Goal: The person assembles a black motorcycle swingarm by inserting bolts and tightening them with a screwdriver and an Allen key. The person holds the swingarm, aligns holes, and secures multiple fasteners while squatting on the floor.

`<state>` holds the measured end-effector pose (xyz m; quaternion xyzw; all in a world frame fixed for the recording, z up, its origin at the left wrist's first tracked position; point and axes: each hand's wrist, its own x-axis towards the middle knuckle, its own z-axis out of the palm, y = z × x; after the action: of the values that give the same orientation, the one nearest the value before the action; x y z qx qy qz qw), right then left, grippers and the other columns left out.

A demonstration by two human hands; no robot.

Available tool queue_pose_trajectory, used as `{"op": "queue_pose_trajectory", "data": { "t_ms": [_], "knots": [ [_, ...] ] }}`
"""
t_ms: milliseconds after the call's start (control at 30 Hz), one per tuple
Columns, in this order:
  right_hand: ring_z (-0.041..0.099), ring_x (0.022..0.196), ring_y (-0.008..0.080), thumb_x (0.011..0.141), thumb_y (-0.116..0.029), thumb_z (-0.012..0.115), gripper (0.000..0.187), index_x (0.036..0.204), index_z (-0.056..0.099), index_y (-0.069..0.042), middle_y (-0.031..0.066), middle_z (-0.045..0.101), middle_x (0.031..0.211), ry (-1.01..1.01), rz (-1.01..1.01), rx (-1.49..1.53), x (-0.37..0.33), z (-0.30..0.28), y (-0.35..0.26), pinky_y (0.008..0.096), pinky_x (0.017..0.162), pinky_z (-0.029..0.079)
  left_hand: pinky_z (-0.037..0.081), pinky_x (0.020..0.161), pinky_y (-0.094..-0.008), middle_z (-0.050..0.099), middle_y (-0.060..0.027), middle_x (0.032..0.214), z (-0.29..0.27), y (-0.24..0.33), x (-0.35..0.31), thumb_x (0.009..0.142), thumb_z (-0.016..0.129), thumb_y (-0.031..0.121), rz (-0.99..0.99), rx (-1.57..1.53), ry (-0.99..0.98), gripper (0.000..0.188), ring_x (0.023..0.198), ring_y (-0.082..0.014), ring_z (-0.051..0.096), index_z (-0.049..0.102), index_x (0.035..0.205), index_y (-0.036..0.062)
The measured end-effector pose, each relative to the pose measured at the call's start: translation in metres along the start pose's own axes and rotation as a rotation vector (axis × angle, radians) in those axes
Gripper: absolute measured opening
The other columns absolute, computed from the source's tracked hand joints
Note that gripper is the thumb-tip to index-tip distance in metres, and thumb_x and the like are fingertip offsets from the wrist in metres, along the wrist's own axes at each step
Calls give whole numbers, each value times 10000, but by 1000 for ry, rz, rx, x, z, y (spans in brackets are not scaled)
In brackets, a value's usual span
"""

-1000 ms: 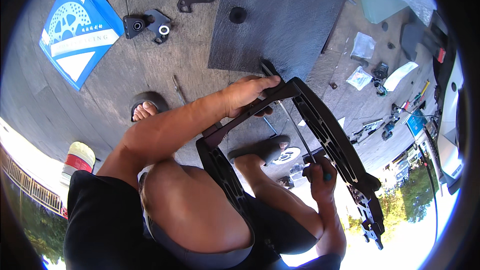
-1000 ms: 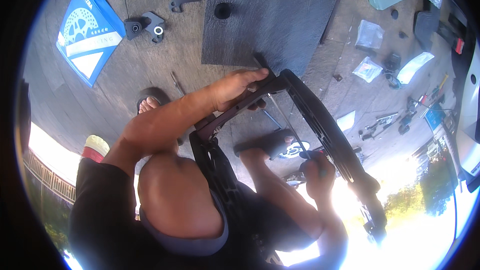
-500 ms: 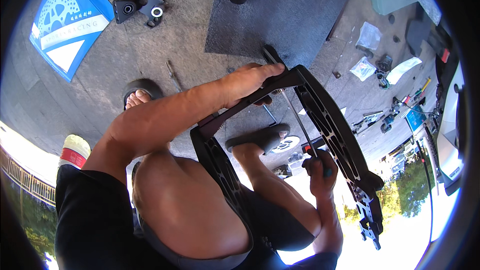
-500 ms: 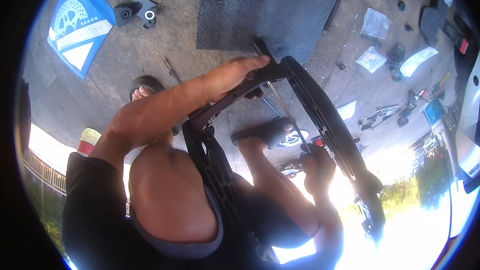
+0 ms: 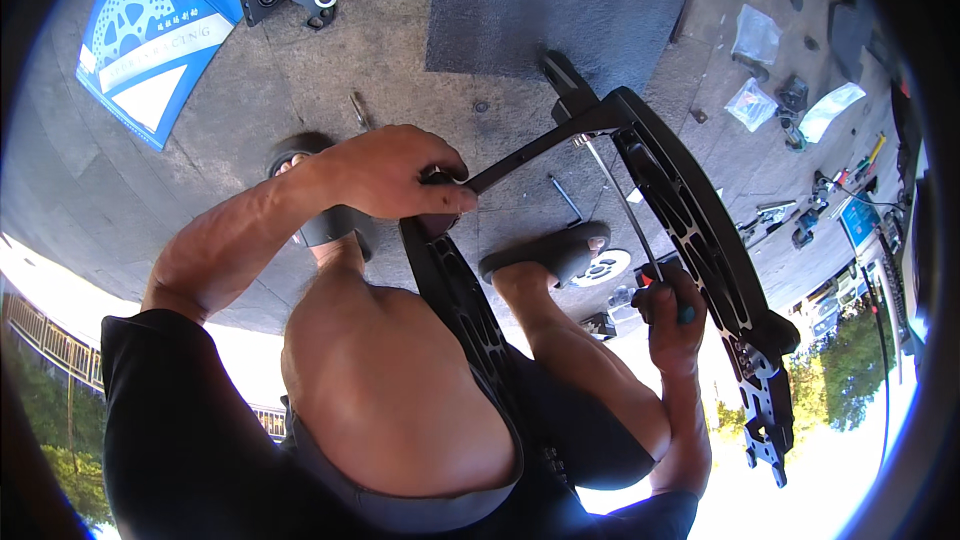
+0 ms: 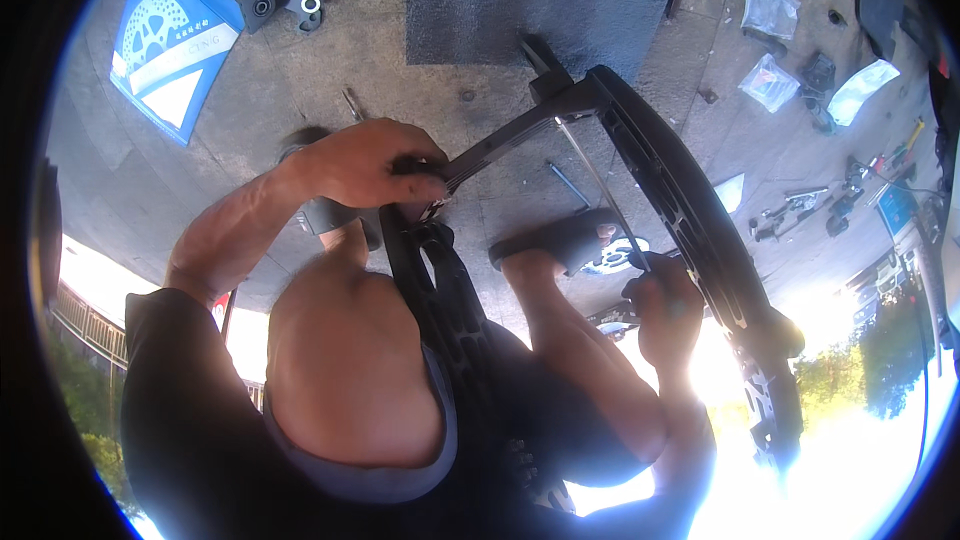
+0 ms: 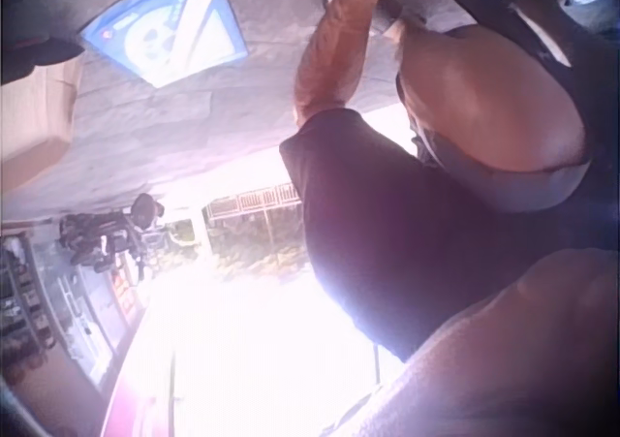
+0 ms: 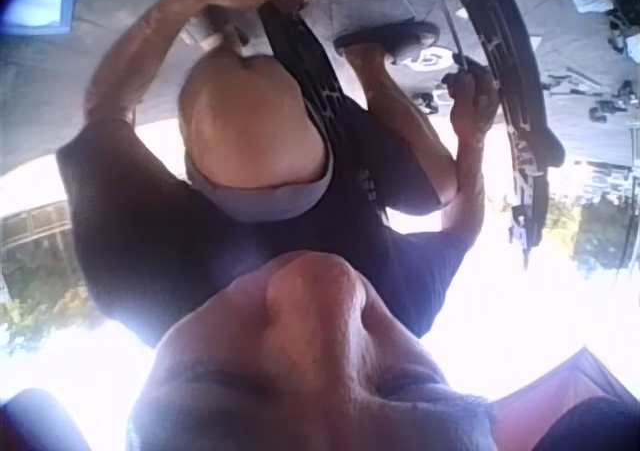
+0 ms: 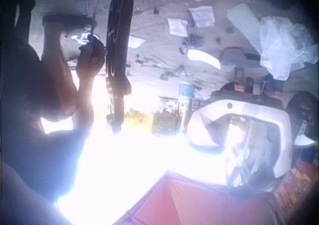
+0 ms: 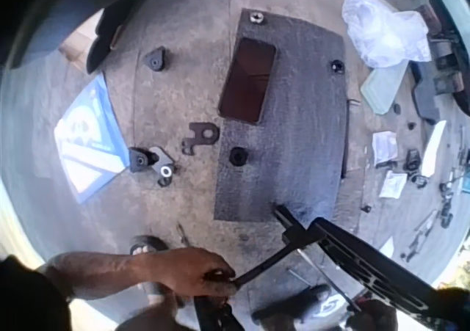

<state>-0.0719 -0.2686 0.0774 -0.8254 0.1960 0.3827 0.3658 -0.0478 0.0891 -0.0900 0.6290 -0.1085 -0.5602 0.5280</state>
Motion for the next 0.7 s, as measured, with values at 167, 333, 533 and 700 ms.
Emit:
{"op": "queue_pose_trajectory", "data": {
  "t_ms": [167,333,533,700],
  "knots": [
    [477,573,57,970,-296,549,330,1108,596,-1,23,597,681,-4,68,60,-1,0,0,213,533,372,503,848,-357,704,-141,970,5,-28,-1,828,712,465,57,-268,57,513,949,-252,660,688,1075,17],
    [565,629,85,937,-341,581,381,1115,599,-4,45,668,749,-38,80,17,0,-7,5,234,584,439,500,854,-337,703,-118,963,2,-38,6,791,766,411,42,-376,-5,493,942,-224,651,689,1068,10],
    [438,570,67,984,-254,531,311,1113,574,26,8,513,643,-51,73,174,3,-1,17,238,544,374,489,882,-327,683,-134,1028,-10,-29,12,753,818,300,20,-385,-148,525,989,-215,633,642,1127,-23],
    [446,565,52,970,-187,540,297,1171,567,31,8,544,674,-87,-38,5,2,0,11,210,532,380,480,920,-373,666,-157,1067,-19,-12,26,818,694,510,5,-204,-208,645,1022,-250,622,614,1175,-21]
  ]
}}
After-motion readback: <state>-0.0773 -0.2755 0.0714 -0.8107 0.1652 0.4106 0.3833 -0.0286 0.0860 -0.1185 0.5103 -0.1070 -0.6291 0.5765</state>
